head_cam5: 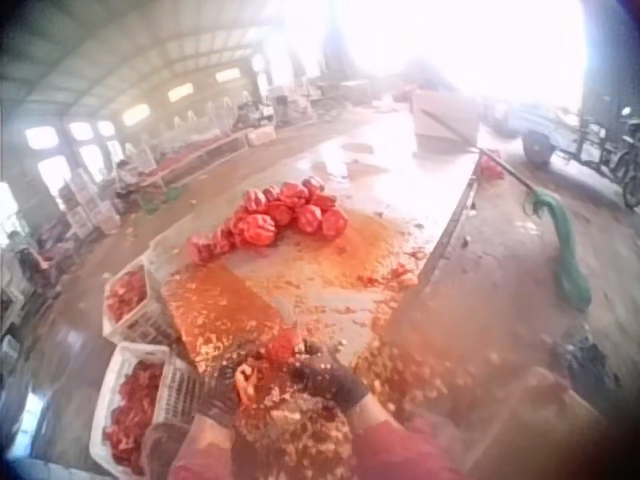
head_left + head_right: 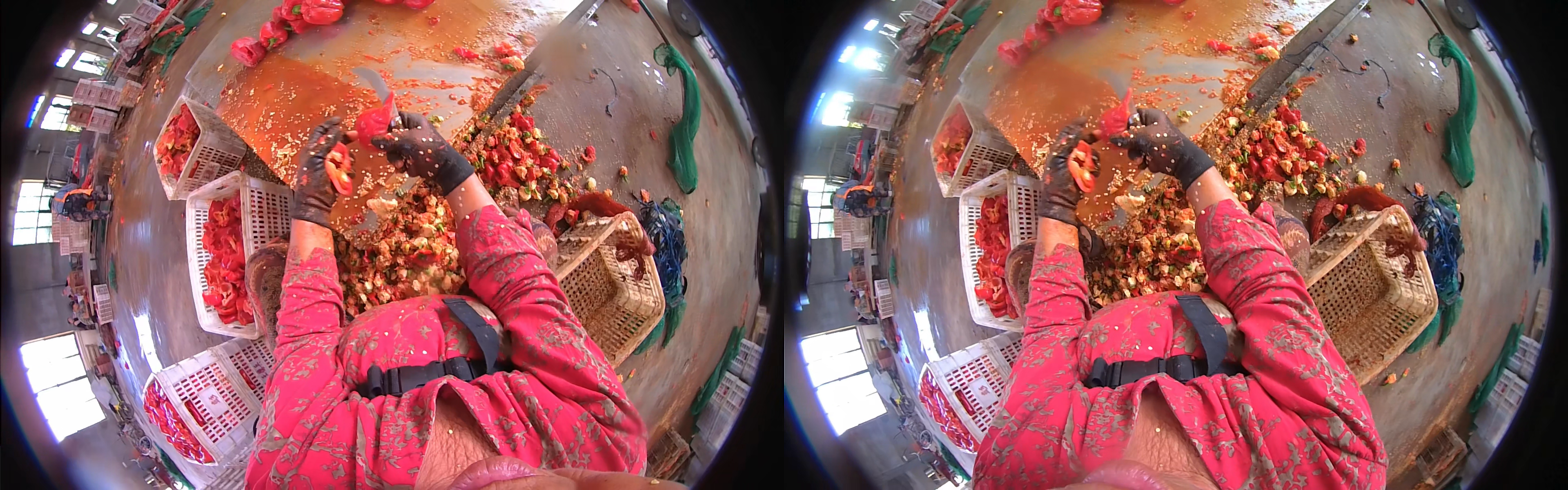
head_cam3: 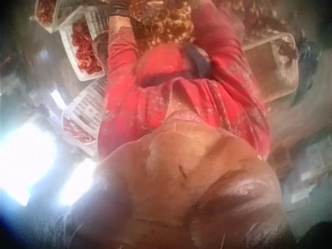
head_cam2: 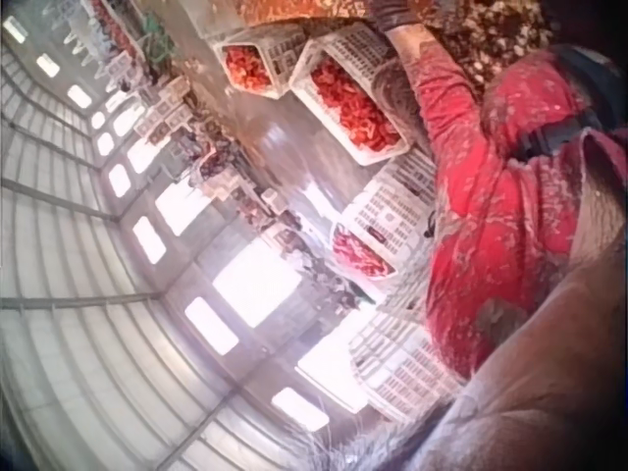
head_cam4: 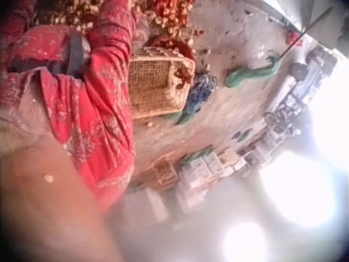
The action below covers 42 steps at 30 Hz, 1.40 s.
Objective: The person repeatedly picks up red bell peppers and uses a knife to chop them into small pieces on a wooden cutting board. The chopped pieces accumulate on the board while whole peppers are arranged nearby.
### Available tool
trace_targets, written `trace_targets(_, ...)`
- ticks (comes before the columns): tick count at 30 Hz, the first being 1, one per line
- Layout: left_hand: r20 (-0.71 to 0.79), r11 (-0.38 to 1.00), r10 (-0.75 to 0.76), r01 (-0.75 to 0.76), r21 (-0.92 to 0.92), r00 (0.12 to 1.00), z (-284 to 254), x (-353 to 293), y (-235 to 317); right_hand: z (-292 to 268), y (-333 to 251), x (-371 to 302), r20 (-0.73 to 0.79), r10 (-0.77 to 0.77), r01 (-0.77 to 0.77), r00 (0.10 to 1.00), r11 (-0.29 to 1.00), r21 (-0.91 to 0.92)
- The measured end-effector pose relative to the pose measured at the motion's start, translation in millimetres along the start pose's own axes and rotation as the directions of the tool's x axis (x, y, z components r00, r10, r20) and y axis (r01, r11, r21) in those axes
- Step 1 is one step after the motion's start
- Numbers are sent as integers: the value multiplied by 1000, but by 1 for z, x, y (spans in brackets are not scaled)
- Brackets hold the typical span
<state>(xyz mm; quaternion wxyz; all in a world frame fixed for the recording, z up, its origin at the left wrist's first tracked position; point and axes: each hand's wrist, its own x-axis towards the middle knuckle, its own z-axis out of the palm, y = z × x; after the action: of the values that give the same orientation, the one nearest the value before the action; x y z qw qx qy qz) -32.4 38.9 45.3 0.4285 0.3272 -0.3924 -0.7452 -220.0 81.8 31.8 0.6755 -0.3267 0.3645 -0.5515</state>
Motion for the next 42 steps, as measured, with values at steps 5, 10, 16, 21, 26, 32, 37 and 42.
trace_targets(5, 1, 1000, 6, -6, 17, 1000, 26, -13, -8, 7, -9, -9, 79, 2, -6, 997, 999, 54)
trace_targets(10, 53, 993, -114, 116, -34, 992, 25, -11, -5, 5, -12, -4, 134, -43, 74, 990, 969, -237)
trace_targets(16, 71, 956, -17, -5, 293, 997, 21, -6, -6, 8, -8, -7, 141, -136, 176, 981, 927, -333)
trace_targets(21, 171, 900, 200, -250, 356, 965, 10, -13, 6, 15, -5, -12, 79, -33, 25, 996, 994, 105)
trace_targets(26, 418, 633, 312, -515, 578, 853, 20, -9, 26, -6, 13, -8, 190, -93, -10, 977, 877, 481)
trace_targets(32, 443, -39, 266, -450, 892, 856, 29, -26, 27, 20, 11, -6, -8, -86, 86, 996, 977, 196)
trace_targets(37, 401, -174, 219, -369, 913, 889, 43, -37, 40, 32, 4, -2, 73, -38, 24, 997, 984, 179)
trace_targets(42, 537, -208, 193, -500, 840, 821, 36, -42, 69, 51, -14, -13, 108, -44, 23, 993, 980, 196)
